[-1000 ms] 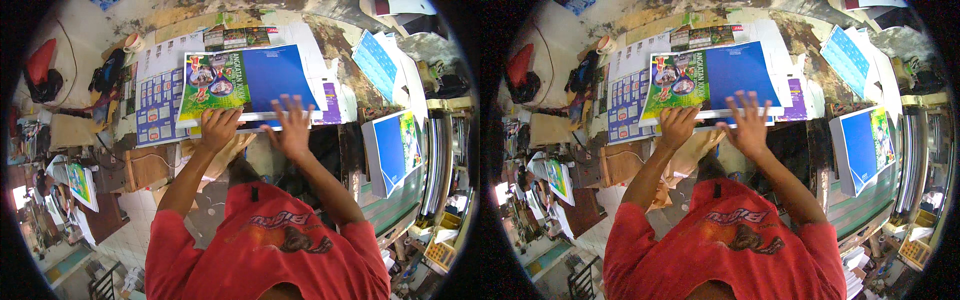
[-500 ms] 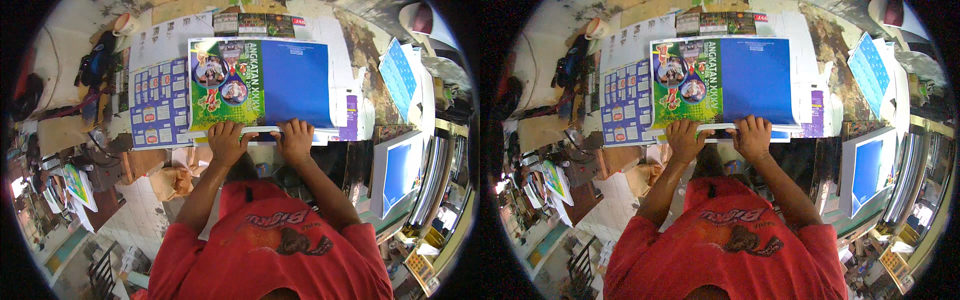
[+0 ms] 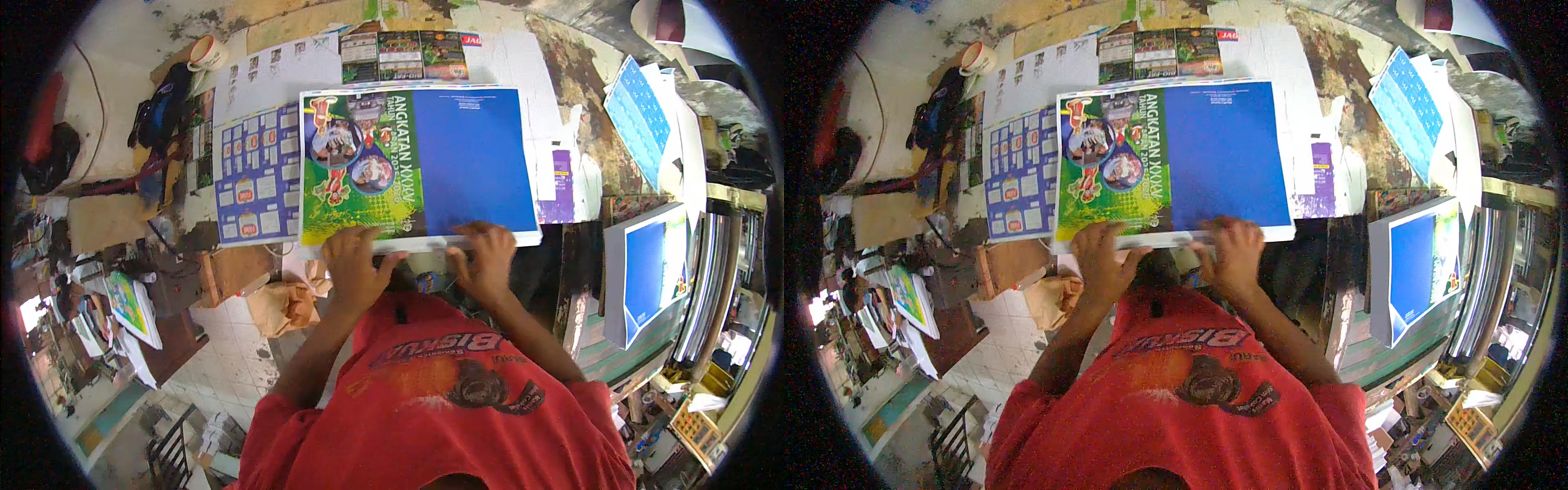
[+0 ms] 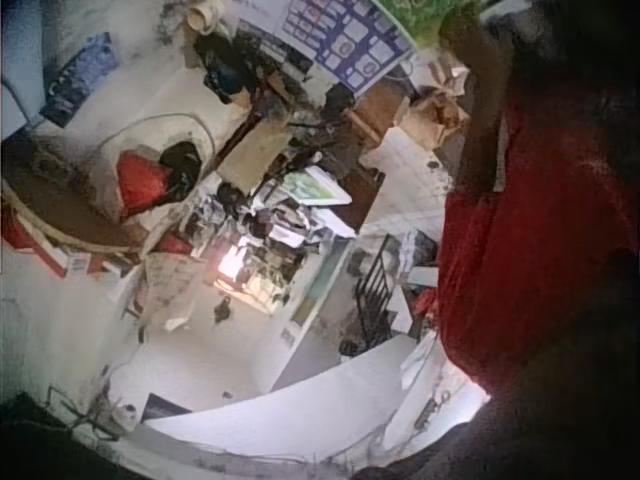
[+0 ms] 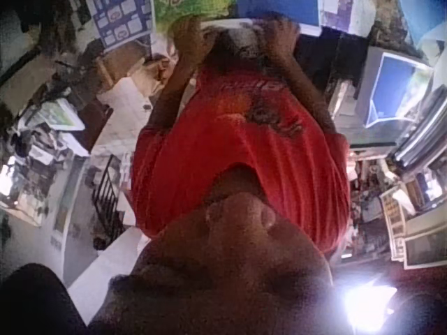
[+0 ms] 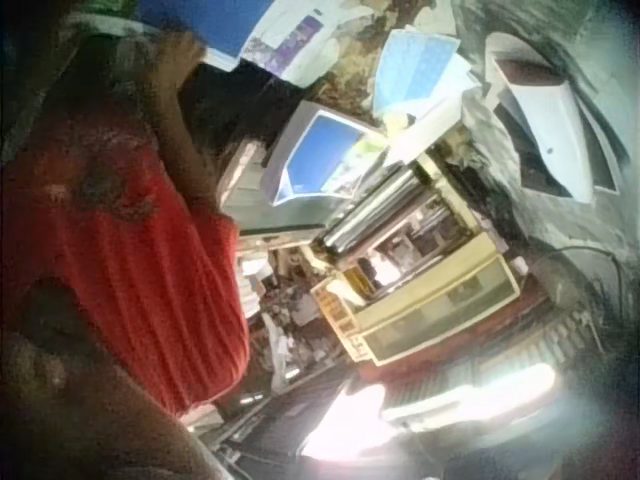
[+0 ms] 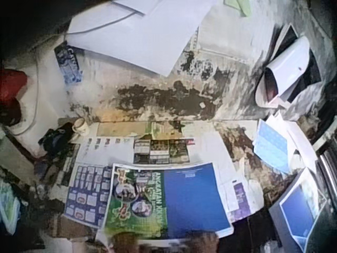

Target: The person organizes printed poster sheets by hand on a table, sorts through paper documents in a storage shelf, and then feeds a poster into a laminating or coating machine.

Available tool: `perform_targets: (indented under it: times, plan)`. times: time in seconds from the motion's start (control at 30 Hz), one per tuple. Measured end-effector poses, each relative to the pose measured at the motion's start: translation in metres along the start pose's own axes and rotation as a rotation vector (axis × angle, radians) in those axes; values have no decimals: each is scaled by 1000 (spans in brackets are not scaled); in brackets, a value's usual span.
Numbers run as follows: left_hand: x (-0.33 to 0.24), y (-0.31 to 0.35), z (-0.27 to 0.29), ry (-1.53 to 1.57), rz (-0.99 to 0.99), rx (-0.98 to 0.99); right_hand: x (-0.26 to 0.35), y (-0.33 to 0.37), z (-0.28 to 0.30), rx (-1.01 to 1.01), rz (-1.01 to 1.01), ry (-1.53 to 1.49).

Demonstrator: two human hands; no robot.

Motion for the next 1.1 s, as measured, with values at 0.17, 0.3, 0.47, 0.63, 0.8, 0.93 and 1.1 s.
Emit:
perform_targets:
  times: [0.17, 0.3, 0.47, 0.63, 0.8, 0.93, 1.1]
  plan:
    - [169, 85, -27, 590, 736, 26, -189, 108, -48, -131, -890, -701]
    - [216, 110, -85, 1176, 991, 351, -190, 85, -75, 264, -1099, -1327]
    - [126, 57, -73, 1320, 901, 462, -221, 7, 9, 145, -761, -1014]
    - [70, -110, -129, 1169, 484, 457, -329, -74, 129, -16, -556, -338]
    - [16, -259, -203, 868, 278, 410, -464, -129, 126, -121, -725, -685]
    - [25, -275, -150, 402, 170, 117, -500, -114, 127, -120, -893, 367]
    - [227, -192, -84, 369, 549, -22, -326, -159, -20, 40, -517, -310]
Point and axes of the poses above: each hand's wrist, its own y-axis away from the middle knuckle, its own z-axis out of the back of the hand, x = y × z, the point moved 9 cm from there along -y, towards the middle knuckle, and after that the axes turned 11 degrees about x, right-handed, at the moved point
